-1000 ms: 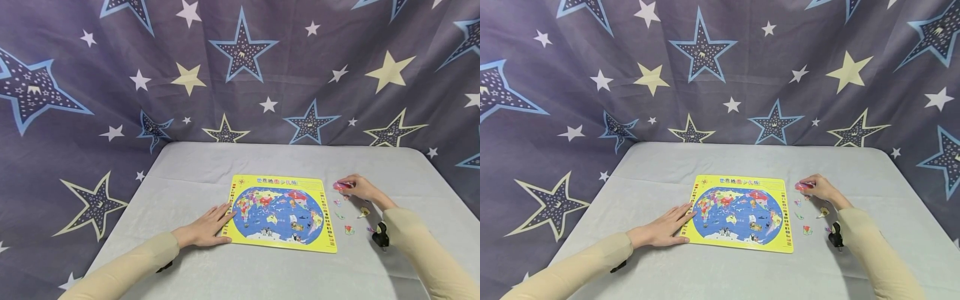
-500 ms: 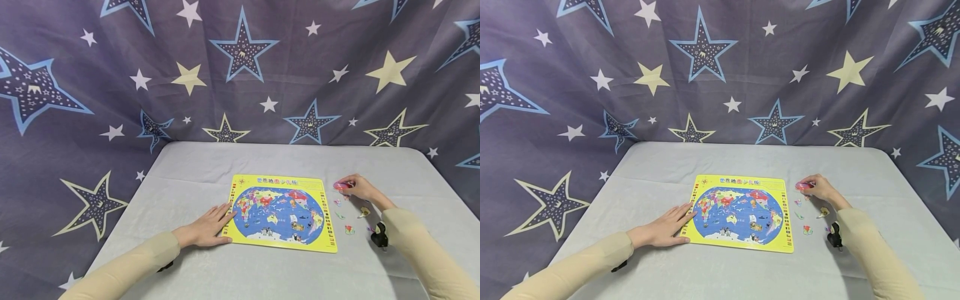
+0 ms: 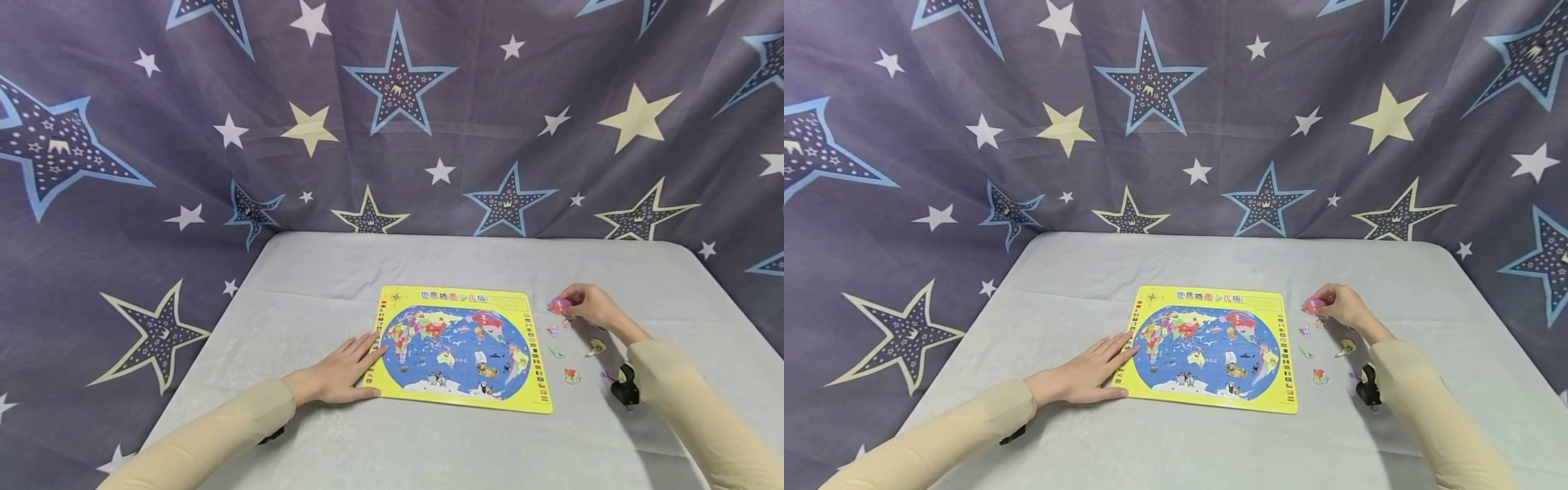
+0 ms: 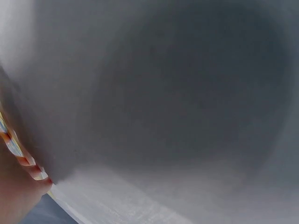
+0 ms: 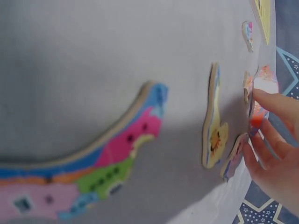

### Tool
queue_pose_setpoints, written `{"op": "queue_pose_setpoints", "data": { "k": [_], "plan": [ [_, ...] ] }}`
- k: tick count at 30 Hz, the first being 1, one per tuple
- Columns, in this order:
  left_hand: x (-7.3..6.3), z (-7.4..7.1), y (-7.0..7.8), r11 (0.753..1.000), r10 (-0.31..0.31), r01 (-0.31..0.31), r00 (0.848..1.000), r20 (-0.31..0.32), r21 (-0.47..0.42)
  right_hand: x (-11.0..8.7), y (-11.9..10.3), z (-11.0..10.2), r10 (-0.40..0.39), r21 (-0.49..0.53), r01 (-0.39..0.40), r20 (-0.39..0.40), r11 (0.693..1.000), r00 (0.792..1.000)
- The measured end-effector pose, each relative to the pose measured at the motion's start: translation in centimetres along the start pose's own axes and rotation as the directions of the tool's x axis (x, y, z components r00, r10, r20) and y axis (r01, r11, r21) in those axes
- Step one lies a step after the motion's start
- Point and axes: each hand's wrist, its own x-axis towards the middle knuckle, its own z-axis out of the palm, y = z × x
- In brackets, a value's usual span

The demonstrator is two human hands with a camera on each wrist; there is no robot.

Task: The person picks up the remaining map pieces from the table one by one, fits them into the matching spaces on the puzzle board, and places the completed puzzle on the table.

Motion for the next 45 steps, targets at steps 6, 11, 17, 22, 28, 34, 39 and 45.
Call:
{"op": "queue_pose_setpoints", "data": {
  "k": [6,11,17,22,28,34,39,45],
  "plan": [
    [0.0,0.0,0.0,1.0,-0.003,0.003,1.0,0.001,-0.01,-0.2,-0.3,-0.7,-0.042,0.0,0.042,0.002,0.999,0.999],
    [0.0,0.1,0.0,1.0,-0.004,0.004,1.0,-0.002,-0.008,-0.3,-0.5,-1.4,-0.103,-0.02,0.103,0.002,0.995,0.995],
    [0.0,0.3,0.0,1.0,-0.002,0.002,1.0,-0.005,-0.004,-0.5,-0.7,-2.0,-0.11,0.012,0.11,0.011,0.994,0.994],
    [0.0,0.3,0.0,1.0,-0.001,0.001,1.0,-0.005,-0.004,-0.6,-0.8,-2.1,-0.086,0.035,0.085,0.019,0.996,0.996],
    [0.0,0.2,0.0,1.0,0.001,-0.001,1.0,-0.007,-0.006,-0.5,-1.3,-2.1,-0.051,0.047,0.051,0.01,0.998,0.999],
    [0.0,0.1,0.0,1.0,0.002,-0.002,1.0,-0.011,0.001,-0.2,-1.9,-1.7,-0.008,0.049,0.008,0.0,0.999,1.0],
    [0.1,0.1,-0.1,1.0,0.0,0.0,1.0,-0.007,0.0,0.2,-2.5,-1.1,0.018,0.038,-0.018,-0.002,0.999,1.0],
    [0.1,0.2,-0.1,1.0,-0.003,0.003,1.0,-0.007,-0.002,0.6,-3.1,-0.2,-0.001,0.044,0.0,0.006,0.999,1.0]
  ]
}}
